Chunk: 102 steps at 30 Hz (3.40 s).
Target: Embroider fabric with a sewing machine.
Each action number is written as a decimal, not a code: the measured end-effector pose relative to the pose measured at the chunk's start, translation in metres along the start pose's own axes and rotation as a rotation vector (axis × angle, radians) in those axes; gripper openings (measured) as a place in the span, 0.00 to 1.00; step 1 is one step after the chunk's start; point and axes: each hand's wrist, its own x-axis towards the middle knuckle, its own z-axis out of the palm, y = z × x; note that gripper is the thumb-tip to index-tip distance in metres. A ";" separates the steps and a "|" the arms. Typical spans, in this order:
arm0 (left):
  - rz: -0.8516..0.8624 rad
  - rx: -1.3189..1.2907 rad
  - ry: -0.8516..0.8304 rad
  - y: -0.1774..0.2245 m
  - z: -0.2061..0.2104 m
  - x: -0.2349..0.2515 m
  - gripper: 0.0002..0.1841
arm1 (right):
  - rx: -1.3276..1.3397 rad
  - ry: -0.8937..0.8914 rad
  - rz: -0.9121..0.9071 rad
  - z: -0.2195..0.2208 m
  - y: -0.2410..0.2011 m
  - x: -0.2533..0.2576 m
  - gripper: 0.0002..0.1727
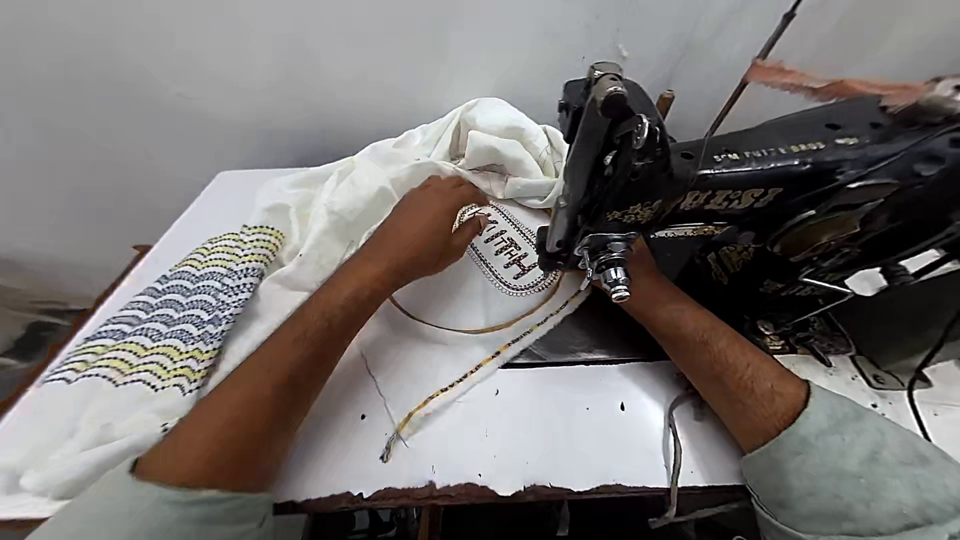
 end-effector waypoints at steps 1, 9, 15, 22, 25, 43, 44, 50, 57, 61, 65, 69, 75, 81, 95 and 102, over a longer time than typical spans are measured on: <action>0.051 -0.042 -0.046 0.006 0.001 -0.006 0.17 | -0.019 0.024 -0.002 0.001 0.000 0.002 0.14; 0.141 0.045 -0.294 0.041 0.015 -0.047 0.36 | -0.335 -0.260 0.201 -0.028 -0.038 0.007 0.17; 0.039 0.092 -0.342 0.051 0.016 -0.053 0.38 | -0.146 -0.129 0.104 -0.023 -0.026 -0.003 0.13; -0.004 0.110 -0.363 0.056 0.016 -0.054 0.39 | -0.087 -0.123 0.110 -0.025 -0.024 -0.005 0.12; 0.001 0.122 -0.372 0.056 0.016 -0.054 0.39 | -0.044 -0.110 0.117 -0.025 -0.023 -0.005 0.11; -0.006 0.113 -0.360 0.056 0.015 -0.054 0.39 | -0.029 -0.052 -0.008 -0.015 -0.013 -0.003 0.13; -0.005 0.116 -0.358 0.056 0.015 -0.054 0.39 | -0.011 -0.043 -0.019 -0.014 -0.010 -0.002 0.13; -0.004 0.121 -0.357 0.056 0.016 -0.054 0.39 | 0.001 -0.024 -0.028 -0.009 -0.005 -0.001 0.13; 0.000 0.124 -0.345 0.057 0.017 -0.055 0.39 | 0.042 -0.018 -0.034 -0.010 -0.006 -0.001 0.13; -0.004 0.128 -0.354 0.057 0.016 -0.055 0.39 | 0.047 -0.036 0.005 -0.011 -0.007 -0.001 0.14; 0.000 0.126 -0.350 0.058 0.016 -0.055 0.39 | 0.030 -0.056 0.028 -0.012 -0.008 0.000 0.13; 0.006 0.124 -0.353 0.058 0.016 -0.056 0.39 | 0.061 -0.038 0.024 -0.010 -0.005 0.000 0.13; 0.015 0.131 -0.349 0.059 0.017 -0.056 0.39 | -0.006 -0.046 0.002 -0.012 -0.006 0.000 0.15; 0.001 0.120 -0.345 0.058 0.018 -0.055 0.39 | 0.089 0.014 0.030 -0.006 -0.004 0.002 0.13; 0.010 0.115 -0.334 0.061 0.020 -0.055 0.39 | -0.020 -0.090 0.049 -0.021 -0.016 0.000 0.12; -0.003 0.104 -0.323 0.059 0.020 -0.053 0.39 | -0.021 0.006 -0.054 -0.010 -0.005 0.000 0.13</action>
